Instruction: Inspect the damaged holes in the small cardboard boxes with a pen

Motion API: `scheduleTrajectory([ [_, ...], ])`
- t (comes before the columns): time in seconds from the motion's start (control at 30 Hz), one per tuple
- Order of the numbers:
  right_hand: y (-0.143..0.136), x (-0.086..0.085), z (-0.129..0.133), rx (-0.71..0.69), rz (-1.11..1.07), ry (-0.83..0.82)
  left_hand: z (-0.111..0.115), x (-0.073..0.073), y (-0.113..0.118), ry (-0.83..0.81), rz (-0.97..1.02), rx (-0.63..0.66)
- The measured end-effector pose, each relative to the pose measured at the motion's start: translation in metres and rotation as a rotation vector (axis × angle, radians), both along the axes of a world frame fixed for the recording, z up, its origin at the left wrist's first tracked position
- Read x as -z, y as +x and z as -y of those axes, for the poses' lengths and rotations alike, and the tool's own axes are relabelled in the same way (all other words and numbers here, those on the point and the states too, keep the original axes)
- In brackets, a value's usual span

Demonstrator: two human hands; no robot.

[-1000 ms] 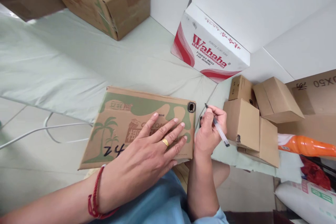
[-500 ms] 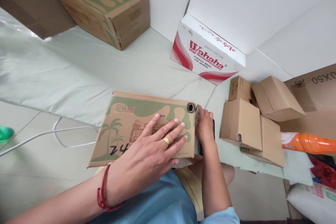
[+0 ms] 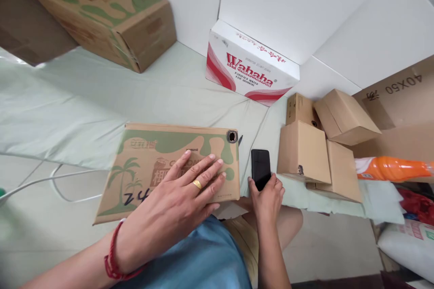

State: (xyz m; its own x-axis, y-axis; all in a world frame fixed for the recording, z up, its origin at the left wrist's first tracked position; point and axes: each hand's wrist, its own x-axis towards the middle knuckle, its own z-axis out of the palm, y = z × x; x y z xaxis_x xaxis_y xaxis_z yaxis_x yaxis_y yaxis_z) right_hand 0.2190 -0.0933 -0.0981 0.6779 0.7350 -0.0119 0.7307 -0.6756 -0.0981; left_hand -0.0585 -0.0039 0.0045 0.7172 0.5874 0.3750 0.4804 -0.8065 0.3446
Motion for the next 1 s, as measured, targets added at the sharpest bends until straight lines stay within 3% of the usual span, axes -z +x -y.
scheduleTrajectory([
  [0.13, 0.01, -0.002, -0.015, 0.034, -0.051, 0.004, 0.001, -0.018, -0.008, -0.035, 0.06, 0.034],
  [0.27, 0.015, -0.004, -0.014, 0.005, -0.051, 0.004, 0.002, -0.033, -0.034, -0.016, 0.183, 0.029],
  [0.37, 0.017, -0.006, -0.006, 0.012, -0.099, 0.029, 0.004, -0.025, -0.061, 0.011, 0.184, -0.025],
  [0.57, 0.015, -0.021, -0.003, 0.05, -0.348, 0.16, 0.009, 0.012, -0.1, 0.031, 0.051, -0.12],
  [0.77, -0.032, -0.069, -0.012, 0.062, -0.521, 0.442, 0.015, 0.027, -0.101, 0.0, 0.056, -0.167],
  [0.9, -0.074, -0.099, -0.015, -0.065, -0.473, 0.571, 0.016, 0.028, -0.099, 0.006, 0.054, -0.173],
  [1.0, -0.096, -0.107, -0.019, -0.177, -0.395, 0.586, 0.016, 0.027, -0.098, 0.022, 0.058, -0.187],
])
